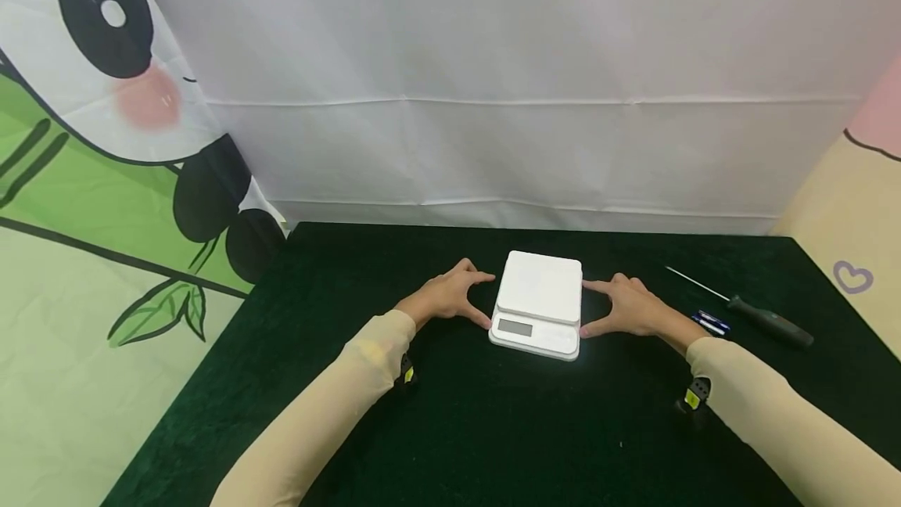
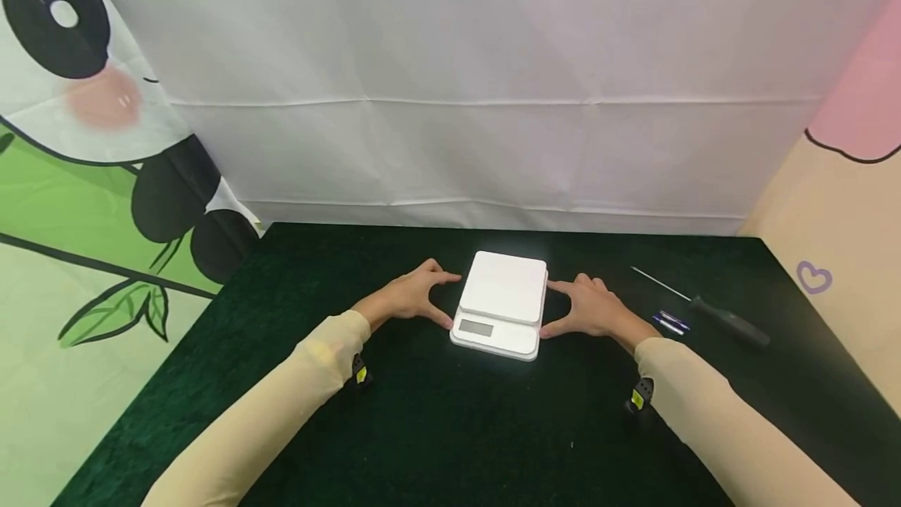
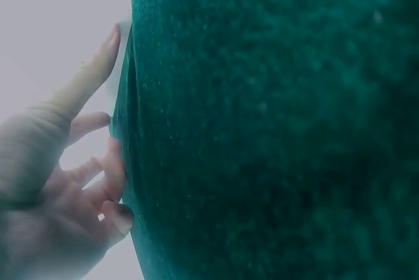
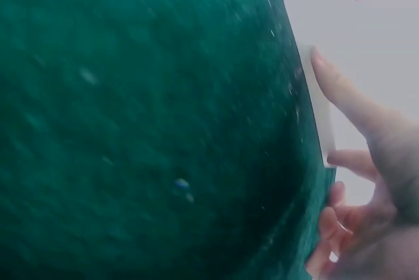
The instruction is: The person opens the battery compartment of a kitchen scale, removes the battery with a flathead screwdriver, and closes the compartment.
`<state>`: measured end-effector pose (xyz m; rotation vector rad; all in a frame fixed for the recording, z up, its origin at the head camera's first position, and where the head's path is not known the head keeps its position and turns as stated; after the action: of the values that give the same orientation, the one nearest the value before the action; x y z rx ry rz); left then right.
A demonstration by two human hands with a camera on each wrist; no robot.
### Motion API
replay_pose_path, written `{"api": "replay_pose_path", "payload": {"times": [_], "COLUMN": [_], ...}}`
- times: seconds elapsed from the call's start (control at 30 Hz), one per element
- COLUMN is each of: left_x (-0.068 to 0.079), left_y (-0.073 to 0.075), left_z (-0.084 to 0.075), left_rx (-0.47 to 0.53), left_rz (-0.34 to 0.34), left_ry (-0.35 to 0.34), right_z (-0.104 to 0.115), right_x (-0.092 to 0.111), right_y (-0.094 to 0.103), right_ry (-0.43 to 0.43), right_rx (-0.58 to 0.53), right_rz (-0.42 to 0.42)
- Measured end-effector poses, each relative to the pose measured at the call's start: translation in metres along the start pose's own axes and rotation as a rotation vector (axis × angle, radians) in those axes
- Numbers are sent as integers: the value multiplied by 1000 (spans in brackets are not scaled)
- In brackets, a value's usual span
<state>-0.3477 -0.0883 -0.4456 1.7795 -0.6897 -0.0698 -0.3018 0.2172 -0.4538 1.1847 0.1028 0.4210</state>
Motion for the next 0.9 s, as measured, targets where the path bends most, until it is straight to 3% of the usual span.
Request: {"api": "replay_pose_path", "payload": {"times": [0.4, 0.73, 0.9], "left_x": [0, 1, 1], "left_y": [-7, -7, -1], "left_z": [-14, -13, -6], "left_rx": [-45, -43, 9], "left_rz": [36, 44, 36], "left_ry": [21, 45, 47], "right_z": [-13, -16, -19], "right_x": [-12, -12, -13], "right_y": [10, 7, 10], "right_ry": [51, 32, 28], "right_rx": [-57, -87, -95], "right_rz": [125, 156, 140]}}
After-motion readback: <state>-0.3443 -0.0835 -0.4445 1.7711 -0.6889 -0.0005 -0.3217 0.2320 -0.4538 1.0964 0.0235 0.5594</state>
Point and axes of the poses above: each hand's wrist, its own x-axis away from the middle knuckle, its own y-axis out of the back of the hand, z = x × y, the point moved 2 cm from there along -x, towards the middle knuckle, and after that the axes turned 3 degrees about z, right-handed, at the moved point
